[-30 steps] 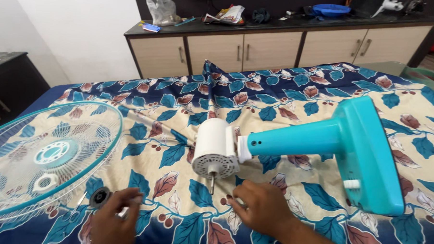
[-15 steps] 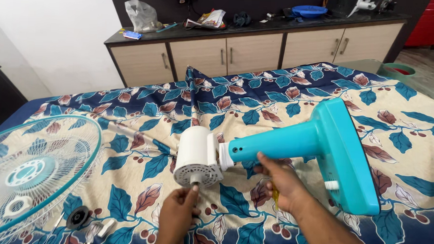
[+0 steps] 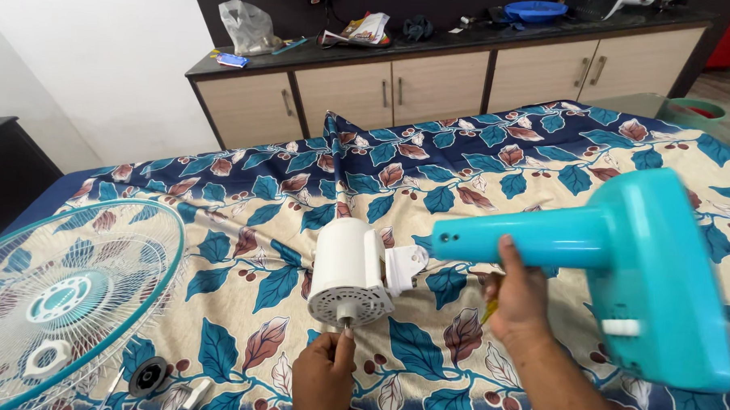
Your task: The person uses a screwdriver to remove screws from the fan motor housing and base. They separate the motor housing from the base and place the parts on the bed. The person then unscrews the base cover and sets it aside.
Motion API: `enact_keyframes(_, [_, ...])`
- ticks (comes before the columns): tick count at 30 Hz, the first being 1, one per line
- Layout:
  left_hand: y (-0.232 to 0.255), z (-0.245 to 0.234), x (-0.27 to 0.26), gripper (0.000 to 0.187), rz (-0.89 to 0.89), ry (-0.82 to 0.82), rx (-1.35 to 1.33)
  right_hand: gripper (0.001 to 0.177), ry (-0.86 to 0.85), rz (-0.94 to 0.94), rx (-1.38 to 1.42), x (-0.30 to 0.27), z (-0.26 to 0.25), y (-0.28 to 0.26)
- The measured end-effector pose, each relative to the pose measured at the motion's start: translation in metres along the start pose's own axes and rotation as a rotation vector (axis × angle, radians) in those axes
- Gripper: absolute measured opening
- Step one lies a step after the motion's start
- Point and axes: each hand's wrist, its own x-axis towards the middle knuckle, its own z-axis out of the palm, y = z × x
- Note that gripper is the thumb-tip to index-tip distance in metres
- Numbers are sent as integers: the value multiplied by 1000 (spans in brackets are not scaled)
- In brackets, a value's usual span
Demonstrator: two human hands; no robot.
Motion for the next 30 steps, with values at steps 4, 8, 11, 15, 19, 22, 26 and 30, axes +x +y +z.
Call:
enact_keyframes(4, [2,0,-3,40,0,-10,-3,34,53,62,-20,1,-2,-16])
enact_keyframes(8, [3,0,-3,40,2,-31,-7,39,126,219,-91,1,-4,-13])
enact_keyframes(11, [4,-1,-3,40,5,-49,-11,41,141,299,-153,5,-6,-5])
enact_keyframes(15, [7,-2,-6,41,17,-79,-40,44,126,347,-229,12,-8,1])
enact_keyframes(19, [9,-3,-8,41,51,-85,-23,42,173,364,-288,14,-10,7])
enact_keyframes(22, [10,-4,-9,40,67,-84,-46,36,176,361,-316,12,-12,9])
enact_keyframes(26, [11,-8,-10,36,49,-82,-43,23,171,333,-292,7,-16,9])
enact_keyframes(30, [11,-9,-10,35,42,-111,-32,17,217,176,-237,-9,-16,17])
